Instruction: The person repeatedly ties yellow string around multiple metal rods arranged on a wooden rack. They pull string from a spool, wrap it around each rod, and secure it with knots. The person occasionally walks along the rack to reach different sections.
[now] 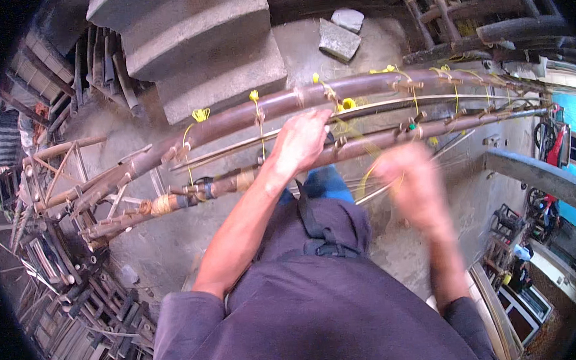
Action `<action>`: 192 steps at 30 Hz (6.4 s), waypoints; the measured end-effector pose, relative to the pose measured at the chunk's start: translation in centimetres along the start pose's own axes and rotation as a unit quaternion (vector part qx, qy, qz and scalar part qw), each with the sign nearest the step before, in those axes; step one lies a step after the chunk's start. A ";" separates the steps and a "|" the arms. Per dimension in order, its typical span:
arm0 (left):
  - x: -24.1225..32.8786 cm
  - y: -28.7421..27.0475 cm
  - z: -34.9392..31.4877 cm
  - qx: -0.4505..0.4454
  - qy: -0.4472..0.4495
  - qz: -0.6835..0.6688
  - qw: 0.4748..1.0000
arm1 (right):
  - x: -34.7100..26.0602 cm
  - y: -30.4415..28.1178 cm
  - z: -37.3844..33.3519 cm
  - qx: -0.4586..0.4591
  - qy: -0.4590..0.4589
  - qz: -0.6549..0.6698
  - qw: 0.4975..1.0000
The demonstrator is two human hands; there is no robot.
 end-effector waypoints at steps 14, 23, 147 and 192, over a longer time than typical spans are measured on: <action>2.2 2.8 2.0 0.163 -0.040 0.045 0.985 | 11.0 7.2 20.0 -0.279 0.045 -0.312 0.907; 2.0 2.2 0.8 0.114 -0.104 0.087 0.984 | 7.5 14.0 -0.5 -0.246 -0.077 0.183 0.949; 4.4 -4.3 4.8 -0.024 0.077 -0.040 0.996 | 2.4 19.5 -21.2 0.471 0.234 0.663 0.532; 17.8 22.0 -11.4 -0.281 0.150 -0.195 0.928 | 20.9 -11.3 -25.8 0.748 0.306 -0.104 0.580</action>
Point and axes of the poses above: each hand's wrist, its own z-axis towards the middle knuckle, its own y-axis out of the palm, x = y × z, the point moved 1 cm from there along z, towards the middle knuckle, and after that the axes turned 2 degrees about z, right-handed, at the moved point
